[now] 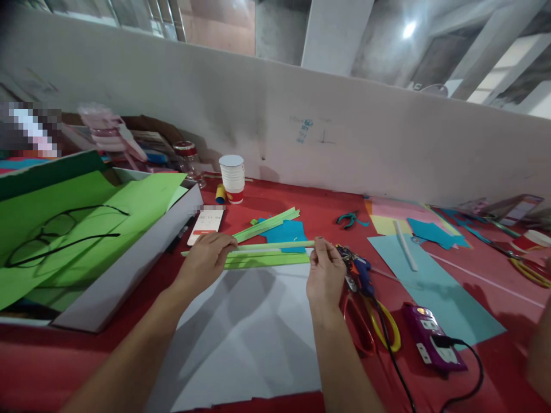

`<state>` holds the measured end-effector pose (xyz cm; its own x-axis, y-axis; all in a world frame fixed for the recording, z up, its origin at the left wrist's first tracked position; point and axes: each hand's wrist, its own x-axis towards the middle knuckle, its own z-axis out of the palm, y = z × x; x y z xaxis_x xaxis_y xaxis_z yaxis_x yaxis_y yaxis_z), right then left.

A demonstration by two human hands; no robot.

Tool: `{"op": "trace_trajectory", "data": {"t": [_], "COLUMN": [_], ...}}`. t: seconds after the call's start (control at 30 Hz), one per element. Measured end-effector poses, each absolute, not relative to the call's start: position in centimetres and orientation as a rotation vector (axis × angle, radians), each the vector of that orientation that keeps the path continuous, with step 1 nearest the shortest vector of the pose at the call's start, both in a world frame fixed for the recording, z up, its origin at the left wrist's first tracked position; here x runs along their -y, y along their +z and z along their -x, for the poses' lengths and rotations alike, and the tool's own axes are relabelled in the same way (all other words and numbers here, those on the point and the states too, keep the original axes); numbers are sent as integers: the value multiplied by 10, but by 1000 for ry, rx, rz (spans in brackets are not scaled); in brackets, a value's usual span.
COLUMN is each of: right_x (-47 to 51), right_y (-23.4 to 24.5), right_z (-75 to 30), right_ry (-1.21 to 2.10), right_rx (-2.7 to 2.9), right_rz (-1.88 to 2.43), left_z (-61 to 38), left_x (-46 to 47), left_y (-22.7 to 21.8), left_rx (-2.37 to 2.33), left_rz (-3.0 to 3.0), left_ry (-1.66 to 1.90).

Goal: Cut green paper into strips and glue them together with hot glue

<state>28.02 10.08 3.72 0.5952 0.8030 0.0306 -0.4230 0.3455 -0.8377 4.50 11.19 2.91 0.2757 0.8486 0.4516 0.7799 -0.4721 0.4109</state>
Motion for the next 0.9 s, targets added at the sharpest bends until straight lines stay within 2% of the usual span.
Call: {"op": "trace_trajectory", "data": {"t": [0.13, 0.27, 0.4, 0.6, 0.9], "right_x": [-96, -86, -78, -76, -100], "right_y": [35, 25, 16, 16, 37], "right_z": [-265, -238, -223, -227, -263], "right_ry": [1021, 1328, 1224, 1122, 888], "right_rx": [506, 845, 1031, 994, 556], "right_rz": [857, 1057, 1189, 1172, 886], "left_z": [-48, -59, -70, -71, -53], "left_x": [-111, -105, -100, -100, -106], "left_y": [29, 25, 19, 22, 36], "left_rx": [-1549, -1283, -1150, -1187, -1371], "left_rz": [-2379, -2331, -2327, -2318, -2344], "left_ry": [1148, 1227, 1152, 1076, 973]}}
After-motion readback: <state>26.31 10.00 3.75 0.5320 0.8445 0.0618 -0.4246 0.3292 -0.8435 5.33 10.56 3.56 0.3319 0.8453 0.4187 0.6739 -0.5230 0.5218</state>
